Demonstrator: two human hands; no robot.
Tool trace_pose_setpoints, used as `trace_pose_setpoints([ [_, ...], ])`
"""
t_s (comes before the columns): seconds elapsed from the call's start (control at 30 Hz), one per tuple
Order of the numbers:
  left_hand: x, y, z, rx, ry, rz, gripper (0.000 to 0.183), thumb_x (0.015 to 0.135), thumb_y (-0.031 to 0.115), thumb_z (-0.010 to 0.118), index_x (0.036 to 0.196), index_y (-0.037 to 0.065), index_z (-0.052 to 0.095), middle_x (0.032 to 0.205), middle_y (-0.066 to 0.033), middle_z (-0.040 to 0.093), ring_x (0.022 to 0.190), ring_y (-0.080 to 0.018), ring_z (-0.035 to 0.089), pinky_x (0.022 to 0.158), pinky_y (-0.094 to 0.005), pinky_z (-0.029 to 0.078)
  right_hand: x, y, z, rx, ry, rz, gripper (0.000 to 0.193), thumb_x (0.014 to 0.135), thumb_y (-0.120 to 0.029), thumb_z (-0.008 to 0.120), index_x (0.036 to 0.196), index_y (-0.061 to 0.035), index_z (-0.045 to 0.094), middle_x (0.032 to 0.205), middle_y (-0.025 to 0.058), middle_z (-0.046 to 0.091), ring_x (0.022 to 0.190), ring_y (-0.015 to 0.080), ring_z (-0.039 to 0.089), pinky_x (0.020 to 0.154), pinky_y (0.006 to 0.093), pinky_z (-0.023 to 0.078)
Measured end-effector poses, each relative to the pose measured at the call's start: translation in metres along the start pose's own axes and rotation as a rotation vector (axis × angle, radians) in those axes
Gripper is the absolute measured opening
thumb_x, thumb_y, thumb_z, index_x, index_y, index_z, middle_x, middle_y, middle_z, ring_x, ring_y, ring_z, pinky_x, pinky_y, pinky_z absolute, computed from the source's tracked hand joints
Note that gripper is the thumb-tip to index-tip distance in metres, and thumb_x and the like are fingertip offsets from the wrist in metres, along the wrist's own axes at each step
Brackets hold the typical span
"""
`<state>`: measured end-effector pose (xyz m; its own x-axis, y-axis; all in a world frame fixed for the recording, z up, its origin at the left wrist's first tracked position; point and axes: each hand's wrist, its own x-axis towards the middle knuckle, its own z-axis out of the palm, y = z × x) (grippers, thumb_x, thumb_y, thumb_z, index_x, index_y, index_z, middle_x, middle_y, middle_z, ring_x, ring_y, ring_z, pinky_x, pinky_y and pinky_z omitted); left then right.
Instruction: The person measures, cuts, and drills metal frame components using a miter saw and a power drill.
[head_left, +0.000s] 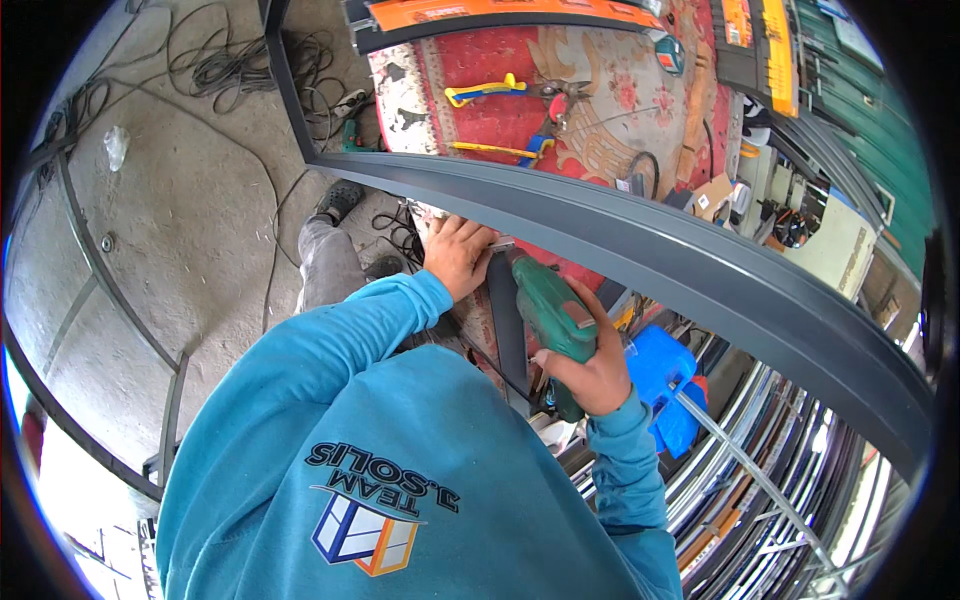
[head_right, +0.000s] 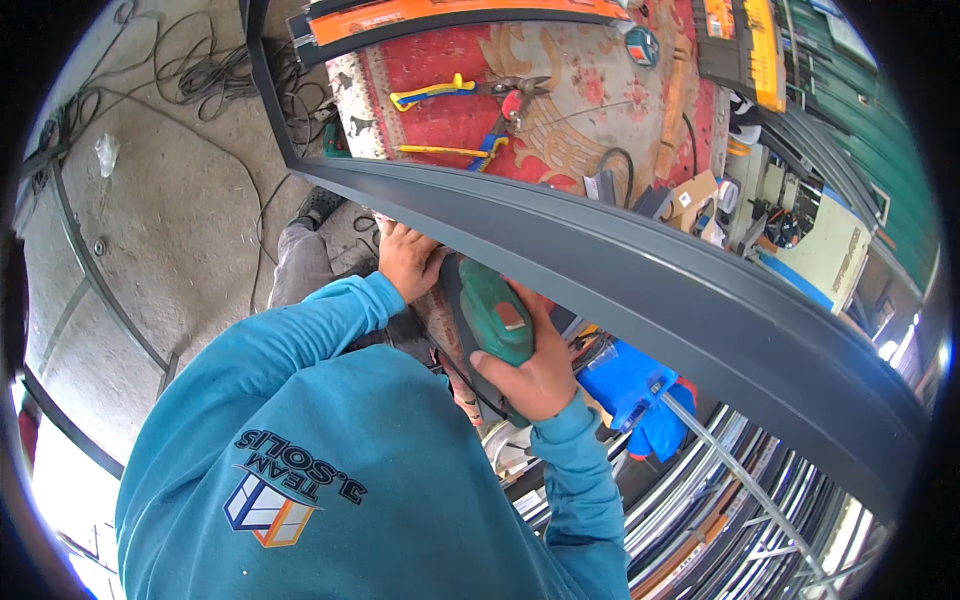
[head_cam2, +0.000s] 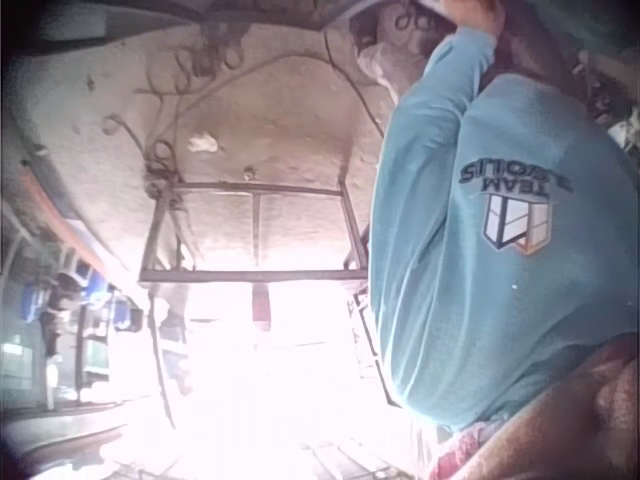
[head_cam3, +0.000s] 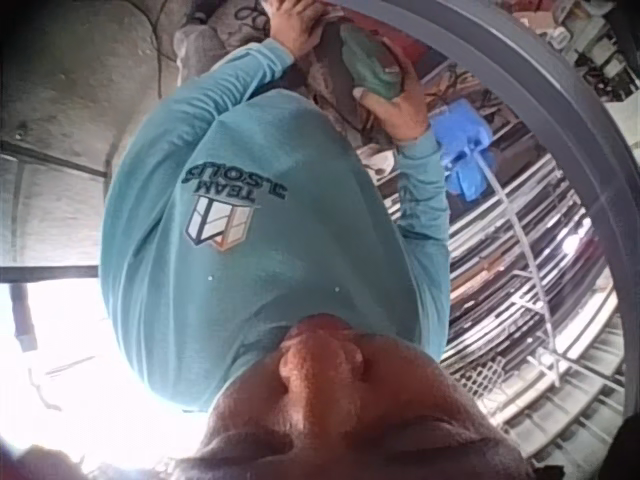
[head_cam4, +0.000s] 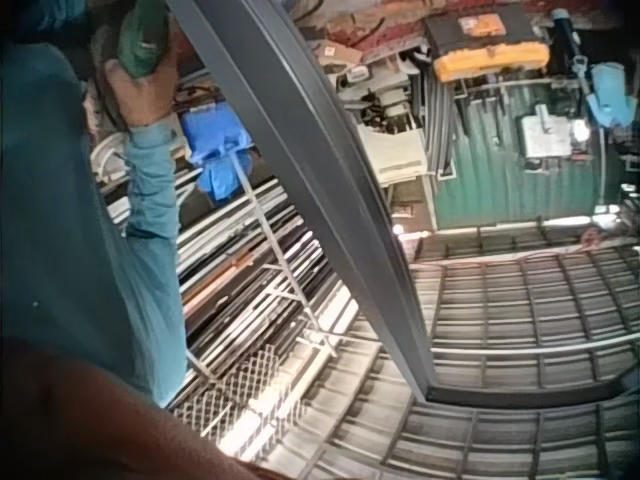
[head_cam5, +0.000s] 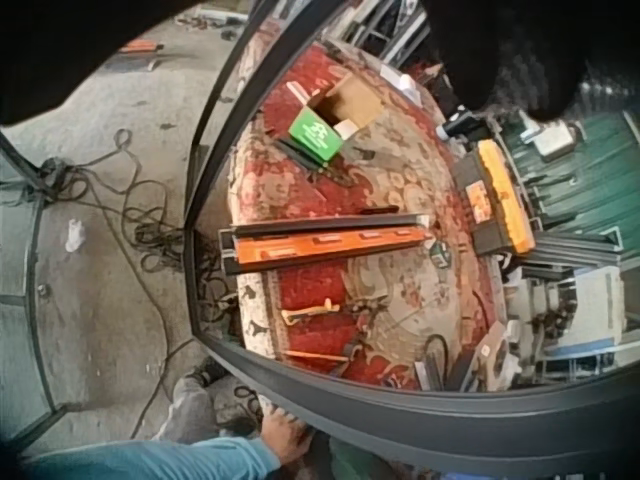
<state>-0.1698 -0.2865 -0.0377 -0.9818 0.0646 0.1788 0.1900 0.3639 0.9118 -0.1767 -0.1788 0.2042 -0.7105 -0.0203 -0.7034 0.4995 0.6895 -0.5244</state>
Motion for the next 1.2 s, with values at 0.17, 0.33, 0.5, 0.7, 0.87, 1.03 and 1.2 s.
trace_pose_setpoints([
  [0.17,-0.001,0.003,0.000,0.068,-0.029,0.011,0.020,0.069,0.011,0.066,0.089,0.013,0.060,0.092,-0.0035,0.057,0.091,-0.0268,0.050,0.076,-0.0429,0.035,-0.040,-0.002,-0.019,0.187,0.009,-0.014,0.090,0.067,-0.016,0.073,0.143,-0.0020,0.027,0.137,0.0162,0.043,0.124,0.0283,0.045,0.103,0.0349,0.035],
  [0.33,-0.006,0.005,0.002,0.137,-0.058,-0.007,0.017,0.074,0.015,0.063,0.089,0.012,0.059,0.090,-0.0047,0.056,0.090,-0.0282,0.050,0.077,-0.0441,0.035,-0.101,0.041,-0.042,1.111,-0.011,-0.207,0.112,0.056,-0.006,0.072,0.149,-0.0104,0.011,0.147,0.0147,0.029,0.134,0.0280,0.034,0.106,0.0357,0.033],
  [0.5,-0.005,0.022,0.003,0.229,-0.073,-0.004,0.016,0.077,0.017,0.061,0.092,0.011,0.057,0.090,-0.0081,0.058,0.090,-0.0316,0.051,0.079,-0.0452,0.036,-0.034,0.128,-0.018,0.653,0.337,-0.370,0.112,0.059,-0.019,0.079,0.148,-0.0096,0.012,0.141,0.0170,0.034,0.126,0.0328,0.041,0.106,0.0388,0.032],
  [0.7,-0.005,0.029,0.015,0.298,-0.150,-0.014,0.031,0.079,0.030,0.064,0.102,0.011,0.057,0.100,-0.0128,0.057,0.099,-0.0340,0.052,0.088,-0.0477,0.037,0.050,0.221,0.019,-0.003,0.773,-0.116,0.109,0.059,-0.023,0.080,0.147,-0.0196,0.016,0.130,0.0277,0.032,0.113,0.0421,0.047,0.096,0.0450,0.043],
  [0.87,0.042,0.045,0.029,0.506,0.007,0.348,0.033,0.076,0.024,0.069,0.104,0.013,0.058,0.101,-0.0161,0.056,0.103,-0.0384,0.051,0.089,-0.0539,0.038,0.057,0.240,0.024,0.019,0.836,-0.188,0.097,0.063,-0.022,0.078,0.144,-0.0177,0.026,0.130,0.0298,0.032,0.115,0.0447,0.045,0.092,0.0442,0.047],
  [1.03,0.109,0.018,0.072,0.393,-0.423,0.145,0.029,0.073,0.024,0.070,0.095,0.006,0.062,0.083,-0.0115,0.063,0.080,-0.0304,0.062,0.074,-0.0415,0.049,-0.020,0.289,0.013,0.284,0.864,-0.467,0.044,0.075,-0.019,0.070,0.116,-0.0092,0.056,0.105,0.0145,0.057,0.092,0.0315,0.060,0.076,0.0380,0.052],
  [1.2,0.131,0.036,0.131,0.676,-0.657,-0.141,0.040,0.072,0.031,0.075,0.098,0.003,0.062,0.096,-0.0175,0.066,0.094,-0.0330,0.064,0.081,-0.0423,0.050,-0.134,0.409,0.042,-0.037,0.865,0.069,0.024,0.078,-0.019,0.063,0.099,-0.0095,0.059,0.092,0.0119,0.063,0.085,0.0323,0.062,0.071,0.0418,0.050],
])
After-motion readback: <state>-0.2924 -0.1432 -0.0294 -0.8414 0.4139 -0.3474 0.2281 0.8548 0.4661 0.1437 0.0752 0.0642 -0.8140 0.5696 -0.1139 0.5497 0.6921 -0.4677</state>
